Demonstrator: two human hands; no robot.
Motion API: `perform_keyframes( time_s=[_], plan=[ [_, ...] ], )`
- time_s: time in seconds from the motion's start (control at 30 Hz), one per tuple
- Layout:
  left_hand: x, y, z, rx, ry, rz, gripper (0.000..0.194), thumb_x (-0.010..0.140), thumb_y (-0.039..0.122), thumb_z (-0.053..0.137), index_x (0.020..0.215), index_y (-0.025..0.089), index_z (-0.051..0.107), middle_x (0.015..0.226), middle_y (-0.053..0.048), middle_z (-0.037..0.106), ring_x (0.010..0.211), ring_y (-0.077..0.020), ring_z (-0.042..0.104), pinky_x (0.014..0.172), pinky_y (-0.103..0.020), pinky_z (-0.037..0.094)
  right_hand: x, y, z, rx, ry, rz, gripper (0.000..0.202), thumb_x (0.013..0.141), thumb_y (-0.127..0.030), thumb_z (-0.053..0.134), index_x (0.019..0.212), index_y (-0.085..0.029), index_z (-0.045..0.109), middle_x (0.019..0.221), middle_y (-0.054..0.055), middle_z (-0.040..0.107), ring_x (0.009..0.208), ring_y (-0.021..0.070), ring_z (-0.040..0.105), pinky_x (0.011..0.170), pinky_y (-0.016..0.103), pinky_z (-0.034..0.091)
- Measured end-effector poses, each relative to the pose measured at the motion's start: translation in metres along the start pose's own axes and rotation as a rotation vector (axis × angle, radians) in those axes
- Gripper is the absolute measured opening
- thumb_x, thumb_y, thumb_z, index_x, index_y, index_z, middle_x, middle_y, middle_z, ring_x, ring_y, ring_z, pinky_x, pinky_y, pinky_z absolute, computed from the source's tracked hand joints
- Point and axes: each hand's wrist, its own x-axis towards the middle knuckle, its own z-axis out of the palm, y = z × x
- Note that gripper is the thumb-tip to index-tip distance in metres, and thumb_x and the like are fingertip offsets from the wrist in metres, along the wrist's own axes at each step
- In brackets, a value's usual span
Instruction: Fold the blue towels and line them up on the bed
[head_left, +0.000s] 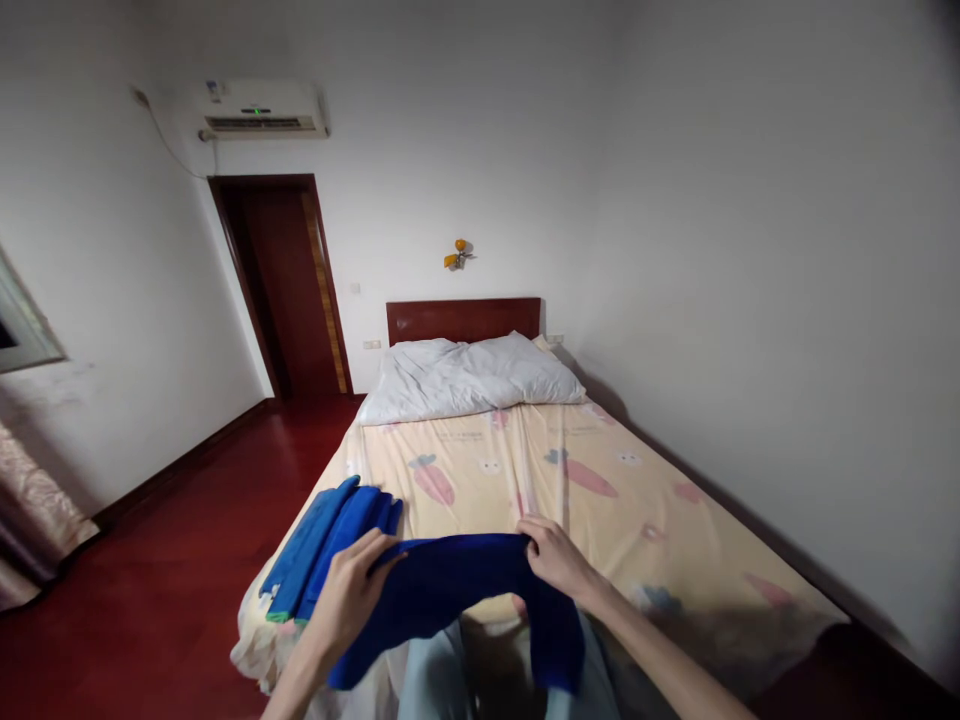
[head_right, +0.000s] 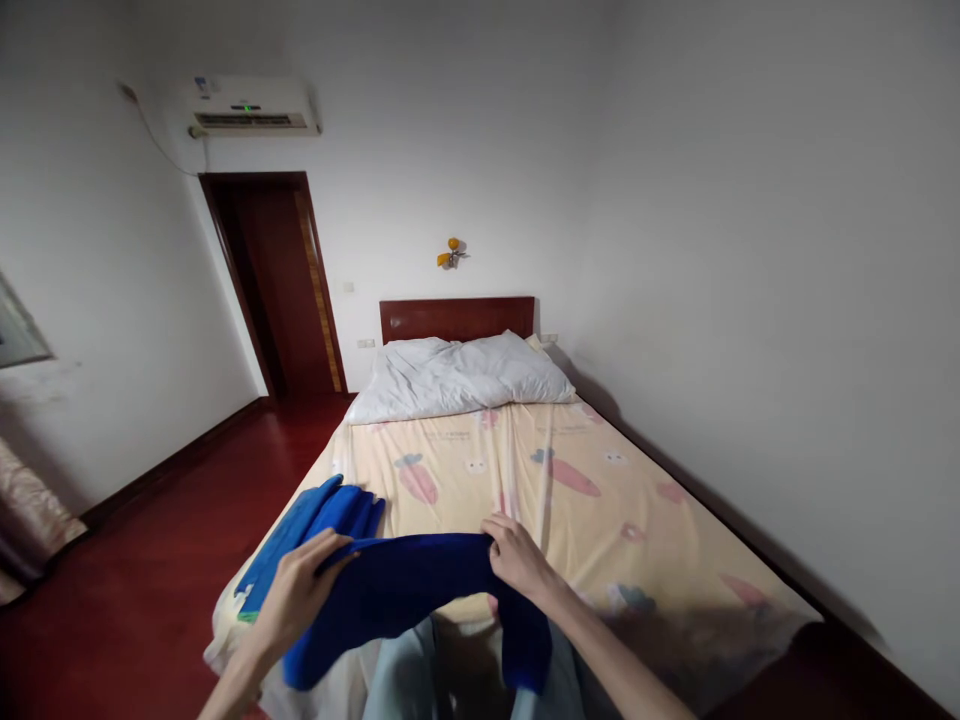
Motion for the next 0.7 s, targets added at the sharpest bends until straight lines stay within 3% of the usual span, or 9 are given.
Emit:
perform_keyframes(
  time_s=[0.17,0.23,0.3,0.4,0.5,0.6,0.7],
  plan=[
    [0.007,0.012,-0.027,0.091,0.065,0.027,0.032,0.101,0.043,0.052,0.097,0.021,0.075,0.083,-0.004,0.069,0.076,-0.0172,0.068,0.073,-0.024,0.054,-0.053,0.033,0.101,0.074,-0.183,0.163,0.023,0.057,-0.005,0.053,0.073,-0.020,0.058,0.081,0.003,0.066,0.085,0.0234,0.064,0.080,0.032,0.048],
    [0.005,0.009,-0.035,0.123,0.066,0.014,0.033,0.102,0.043,0.050,0.098,0.021,0.076,0.087,-0.005,0.071,0.078,-0.0169,0.068,0.074,-0.023,0.054,-0.075,0.040,0.128,0.082,-0.172,0.211,0.025,0.055,-0.006,0.052,0.074,-0.022,0.059,0.083,0.003,0.068,0.088,0.0254,0.066,0.083,0.035,0.049],
    [0.001,0.003,-0.045,0.150,0.057,0.002,0.034,0.102,0.043,0.050,0.100,0.021,0.076,0.090,-0.005,0.072,0.079,-0.0165,0.069,0.074,-0.022,0.054,-0.092,0.050,0.141,0.107,-0.121,0.254,0.027,0.057,-0.006,0.050,0.075,-0.023,0.062,0.087,0.004,0.070,0.095,0.0275,0.068,0.088,0.038,0.052],
    [-0.003,-0.008,-0.064,0.185,0.079,-0.025,0.037,0.100,0.049,0.051,0.098,0.022,0.076,0.093,-0.005,0.075,0.082,-0.0168,0.070,0.076,-0.021,0.054,-0.110,0.074,0.139,0.149,-0.052,0.343,0.033,0.061,-0.006,0.052,0.081,-0.025,0.069,0.097,0.005,0.075,0.106,0.0298,0.070,0.096,0.042,0.054],
    [-0.005,-0.023,-0.084,0.225,0.140,-0.071,0.040,0.097,0.055,0.051,0.097,0.023,0.076,0.096,-0.003,0.077,0.085,-0.0179,0.072,0.081,-0.023,0.055,-0.120,0.100,0.121,0.170,0.030,0.444,0.032,0.068,-0.011,0.055,0.089,-0.024,0.075,0.103,0.009,0.077,0.106,0.0317,0.072,0.099,0.046,0.054],
    [-0.005,-0.048,-0.099,0.293,0.154,-0.149,0.047,0.094,0.064,0.049,0.098,0.025,0.075,0.096,0.001,0.079,0.084,-0.0188,0.073,0.080,-0.025,0.056,-0.120,0.116,0.092,0.242,0.081,0.485,0.027,0.079,-0.022,0.054,0.093,-0.021,0.078,0.103,0.011,0.079,0.104,0.0312,0.074,0.099,0.046,0.055],
    [-0.008,-0.085,-0.104,0.376,0.108,-0.203,0.050,0.093,0.065,0.044,0.099,0.026,0.075,0.093,0.003,0.080,0.080,-0.0185,0.073,0.077,-0.025,0.056,-0.112,0.124,0.049,0.342,0.080,0.493,0.029,0.083,-0.036,0.057,0.090,-0.019,0.080,0.097,0.011,0.080,0.097,0.0296,0.075,0.094,0.043,0.058]
  ],
)
